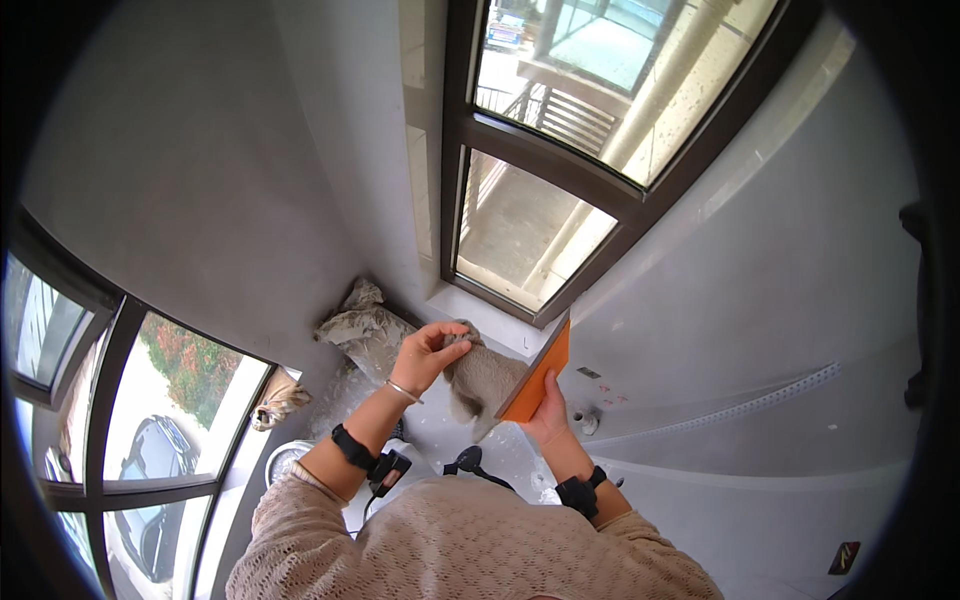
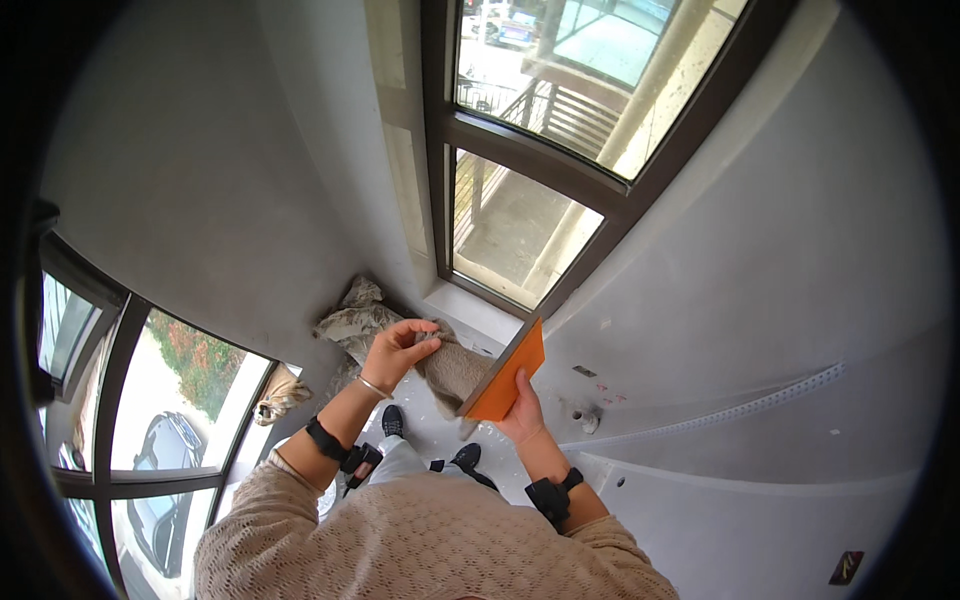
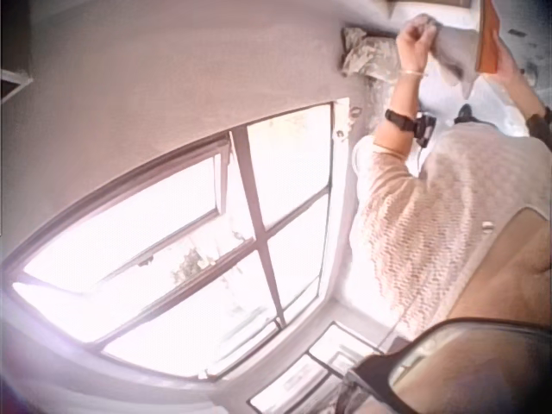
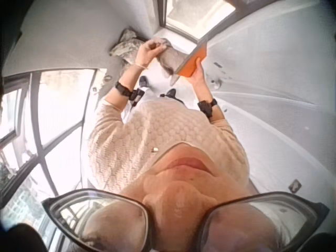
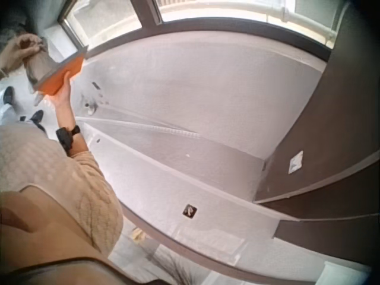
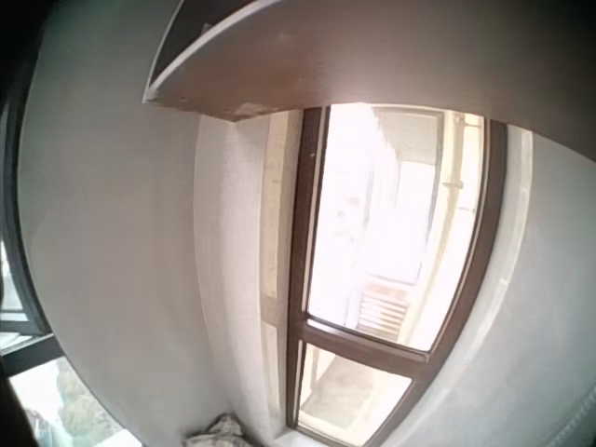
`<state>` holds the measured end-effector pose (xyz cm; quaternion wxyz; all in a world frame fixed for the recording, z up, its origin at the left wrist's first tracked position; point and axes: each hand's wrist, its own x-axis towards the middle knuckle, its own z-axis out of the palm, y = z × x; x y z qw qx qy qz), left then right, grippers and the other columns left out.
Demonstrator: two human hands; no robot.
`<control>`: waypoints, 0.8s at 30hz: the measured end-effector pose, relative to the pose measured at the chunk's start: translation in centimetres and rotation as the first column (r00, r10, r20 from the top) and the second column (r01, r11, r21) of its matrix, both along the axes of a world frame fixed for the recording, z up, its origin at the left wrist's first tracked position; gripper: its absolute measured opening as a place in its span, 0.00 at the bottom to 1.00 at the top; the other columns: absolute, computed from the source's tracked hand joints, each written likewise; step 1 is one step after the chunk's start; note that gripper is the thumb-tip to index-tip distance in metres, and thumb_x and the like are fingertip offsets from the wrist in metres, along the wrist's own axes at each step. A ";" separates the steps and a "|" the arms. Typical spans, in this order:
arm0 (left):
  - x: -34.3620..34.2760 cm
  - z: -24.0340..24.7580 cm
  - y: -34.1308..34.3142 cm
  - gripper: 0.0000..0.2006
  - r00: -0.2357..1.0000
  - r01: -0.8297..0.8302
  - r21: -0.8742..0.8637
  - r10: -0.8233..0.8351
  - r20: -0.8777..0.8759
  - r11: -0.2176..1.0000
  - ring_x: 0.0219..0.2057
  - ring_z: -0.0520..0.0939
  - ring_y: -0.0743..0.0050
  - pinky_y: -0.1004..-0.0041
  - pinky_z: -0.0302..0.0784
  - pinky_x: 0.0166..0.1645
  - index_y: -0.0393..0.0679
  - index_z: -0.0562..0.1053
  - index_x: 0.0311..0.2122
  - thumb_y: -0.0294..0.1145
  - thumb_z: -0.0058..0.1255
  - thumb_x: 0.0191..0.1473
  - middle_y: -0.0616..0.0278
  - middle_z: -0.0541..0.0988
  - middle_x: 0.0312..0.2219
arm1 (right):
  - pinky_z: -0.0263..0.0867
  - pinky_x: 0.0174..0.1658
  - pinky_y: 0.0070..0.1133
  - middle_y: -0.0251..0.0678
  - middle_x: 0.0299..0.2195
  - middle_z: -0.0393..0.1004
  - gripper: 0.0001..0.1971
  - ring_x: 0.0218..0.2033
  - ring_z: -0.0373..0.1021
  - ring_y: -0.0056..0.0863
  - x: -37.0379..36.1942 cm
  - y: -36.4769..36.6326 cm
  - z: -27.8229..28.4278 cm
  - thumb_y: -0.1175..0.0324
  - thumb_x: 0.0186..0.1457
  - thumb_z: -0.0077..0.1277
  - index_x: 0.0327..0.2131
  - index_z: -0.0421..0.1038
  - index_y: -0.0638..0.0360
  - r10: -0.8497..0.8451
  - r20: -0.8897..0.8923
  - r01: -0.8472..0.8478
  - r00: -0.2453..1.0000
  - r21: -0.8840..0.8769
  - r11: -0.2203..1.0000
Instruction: The person cleans a window using an orange squeegee and a cloth. They wipe the glass pane and the window frame, alternating between the squeegee and the cloth to remove residue.
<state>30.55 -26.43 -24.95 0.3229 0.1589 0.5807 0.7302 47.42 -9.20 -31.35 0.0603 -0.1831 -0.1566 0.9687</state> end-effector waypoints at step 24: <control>-11.1 -10.8 -1.3 0.15 0.977 0.193 -0.184 -0.205 -0.052 0.964 0.45 0.73 0.75 0.75 0.67 0.51 0.42 0.73 0.38 0.33 0.64 0.45 0.65 0.76 0.39 | 0.64 0.53 0.34 0.37 0.47 0.71 0.20 0.49 0.69 0.33 -5.3 8.1 1.8 0.63 0.58 0.49 0.52 0.63 0.57 0.020 0.319 -0.131 0.947 0.331 0.935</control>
